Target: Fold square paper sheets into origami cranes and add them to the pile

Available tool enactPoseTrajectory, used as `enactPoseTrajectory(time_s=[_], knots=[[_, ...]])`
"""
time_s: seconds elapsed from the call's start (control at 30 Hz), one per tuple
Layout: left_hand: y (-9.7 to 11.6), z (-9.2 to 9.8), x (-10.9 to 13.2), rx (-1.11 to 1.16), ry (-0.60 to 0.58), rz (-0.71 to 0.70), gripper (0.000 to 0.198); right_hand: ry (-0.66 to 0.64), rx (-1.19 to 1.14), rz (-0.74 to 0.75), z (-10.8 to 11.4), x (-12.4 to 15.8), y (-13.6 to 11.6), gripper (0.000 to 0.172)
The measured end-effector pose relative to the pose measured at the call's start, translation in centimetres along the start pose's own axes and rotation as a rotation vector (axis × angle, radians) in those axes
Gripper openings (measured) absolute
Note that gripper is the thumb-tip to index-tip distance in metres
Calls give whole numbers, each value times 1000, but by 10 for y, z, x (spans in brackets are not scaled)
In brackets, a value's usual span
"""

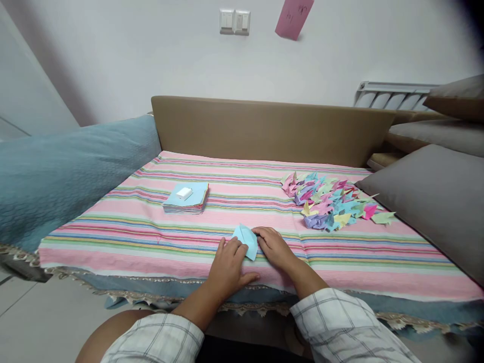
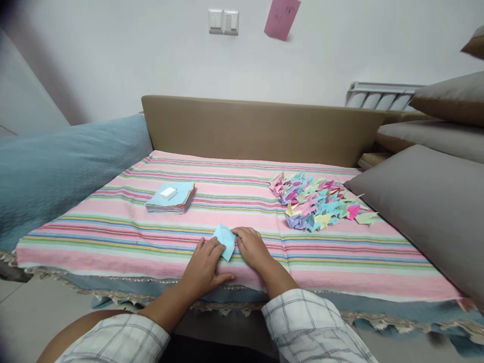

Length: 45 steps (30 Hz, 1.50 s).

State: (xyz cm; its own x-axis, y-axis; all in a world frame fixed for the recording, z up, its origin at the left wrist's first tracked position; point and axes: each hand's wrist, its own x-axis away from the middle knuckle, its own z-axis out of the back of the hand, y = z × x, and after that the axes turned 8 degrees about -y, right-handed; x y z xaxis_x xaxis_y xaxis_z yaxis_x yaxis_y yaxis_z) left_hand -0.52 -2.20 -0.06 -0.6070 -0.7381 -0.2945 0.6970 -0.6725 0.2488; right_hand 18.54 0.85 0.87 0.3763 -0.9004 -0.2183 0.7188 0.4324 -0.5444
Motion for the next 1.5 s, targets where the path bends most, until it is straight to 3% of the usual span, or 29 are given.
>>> enactPoseTrajectory(time_s=[0.1, 0.27, 0.4, 0.53, 0.63, 0.77, 0.87, 1.03, 1.17, 1.27, 1.5], knots=[[7, 8, -2, -9, 38, 29, 57, 0, 49, -59, 4, 0, -4, 23], [12, 19, -2, -16, 82, -13, 16, -11, 81, -132, 6, 4, -10, 16], [-4, 19, -2, -10, 119, -116, 17, 11, 28, -107, 3, 9, -11, 29], [-27, 18, -5, -3, 138, -178, 19, 143, 95, 155, 4, 11, -12, 48], [-38, 21, -8, 44, 106, -188, 18, 71, 137, 282, 6, 11, -13, 39], [-44, 30, -12, 41, 112, -114, 17, -26, 101, 216, 8, 10, -17, 18], [-44, 36, -14, 47, 86, -21, 17, -49, 84, 147, 6, 8, -20, 11], [-41, 38, -12, 200, -40, 69, 23, -38, 95, 83, -2, 6, -23, 9], [-39, 41, -10, 320, -76, 107, 25, -55, 90, 72, -4, 5, -23, 12], [-38, 44, -10, 314, -91, 138, 14, -58, 83, 56, -4, 4, -24, 16], [-39, 46, -13, 281, -110, 195, 17, -57, 72, -33, -7, -1, -27, 21]])
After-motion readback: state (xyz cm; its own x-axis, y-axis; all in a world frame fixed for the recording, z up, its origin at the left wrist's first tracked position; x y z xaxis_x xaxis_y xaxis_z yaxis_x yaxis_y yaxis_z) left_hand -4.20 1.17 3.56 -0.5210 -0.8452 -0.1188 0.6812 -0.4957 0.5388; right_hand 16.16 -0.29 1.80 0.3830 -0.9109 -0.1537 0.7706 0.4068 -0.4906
